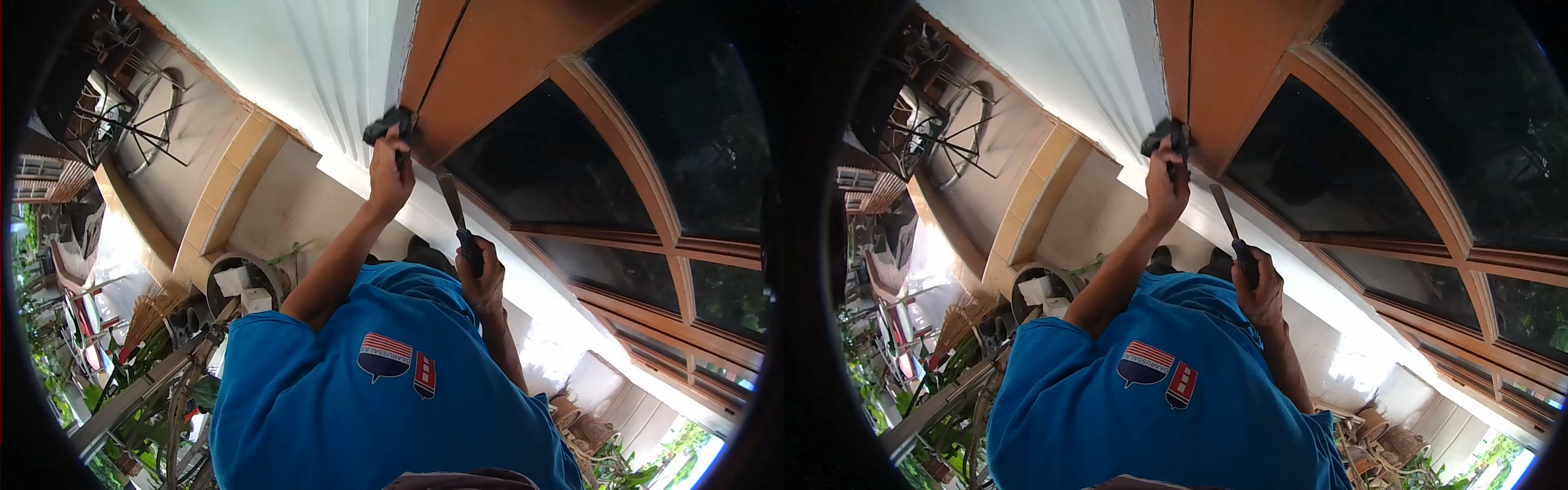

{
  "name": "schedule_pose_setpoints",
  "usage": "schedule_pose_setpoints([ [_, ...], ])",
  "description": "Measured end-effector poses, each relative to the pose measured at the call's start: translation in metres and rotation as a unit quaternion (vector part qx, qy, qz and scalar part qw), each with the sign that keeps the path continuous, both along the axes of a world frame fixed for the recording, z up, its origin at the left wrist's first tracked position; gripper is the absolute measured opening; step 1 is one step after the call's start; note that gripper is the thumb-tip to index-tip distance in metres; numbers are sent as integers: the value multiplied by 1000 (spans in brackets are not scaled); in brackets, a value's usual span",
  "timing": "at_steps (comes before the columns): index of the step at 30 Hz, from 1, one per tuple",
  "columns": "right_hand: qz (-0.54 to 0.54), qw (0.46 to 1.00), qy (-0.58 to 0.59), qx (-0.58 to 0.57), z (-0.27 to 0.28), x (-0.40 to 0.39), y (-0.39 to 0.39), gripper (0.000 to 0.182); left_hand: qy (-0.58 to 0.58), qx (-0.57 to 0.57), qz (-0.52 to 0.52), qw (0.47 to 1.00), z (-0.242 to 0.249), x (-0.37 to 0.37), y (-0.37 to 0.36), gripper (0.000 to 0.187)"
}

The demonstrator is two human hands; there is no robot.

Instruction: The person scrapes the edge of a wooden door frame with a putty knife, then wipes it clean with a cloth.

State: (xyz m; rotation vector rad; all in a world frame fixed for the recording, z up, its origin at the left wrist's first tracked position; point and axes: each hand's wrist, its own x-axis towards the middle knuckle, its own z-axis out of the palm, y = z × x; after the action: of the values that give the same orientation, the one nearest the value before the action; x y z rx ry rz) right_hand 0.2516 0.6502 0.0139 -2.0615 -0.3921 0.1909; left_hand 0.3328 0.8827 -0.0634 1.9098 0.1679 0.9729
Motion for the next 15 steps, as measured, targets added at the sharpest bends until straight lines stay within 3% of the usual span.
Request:
schedule_pose_setpoints([
  [2,-6,1000,-11,13,-4,-2,0,30,-14,-8,-15,1000,30,7,3,26],
  [4,-4,998,-64,14,-4,-3,3,30,3,-5,-14,1000,24,0,-2,26],
  [6,-7,999,-35,20,-5,1,7,30,11,-11,-9,1000,19,-1,-6,33],
  [10,-13,1000,-7,8,-8,-2,11,30,26,23,-13,999,-31,-7,1,32],
  [12,-11,1000,-13,7,-9,-4,13,30,-17,52,-42,998,1,-3,8,33],
  [14,-23,1000,-10,16,-4,-6,17,30,-40,78,-57,995,62,-1,8,36],
  [15,-28,999,-9,22,-1,-7,18,31,-36,35,-71,996,87,5,8,39],
])
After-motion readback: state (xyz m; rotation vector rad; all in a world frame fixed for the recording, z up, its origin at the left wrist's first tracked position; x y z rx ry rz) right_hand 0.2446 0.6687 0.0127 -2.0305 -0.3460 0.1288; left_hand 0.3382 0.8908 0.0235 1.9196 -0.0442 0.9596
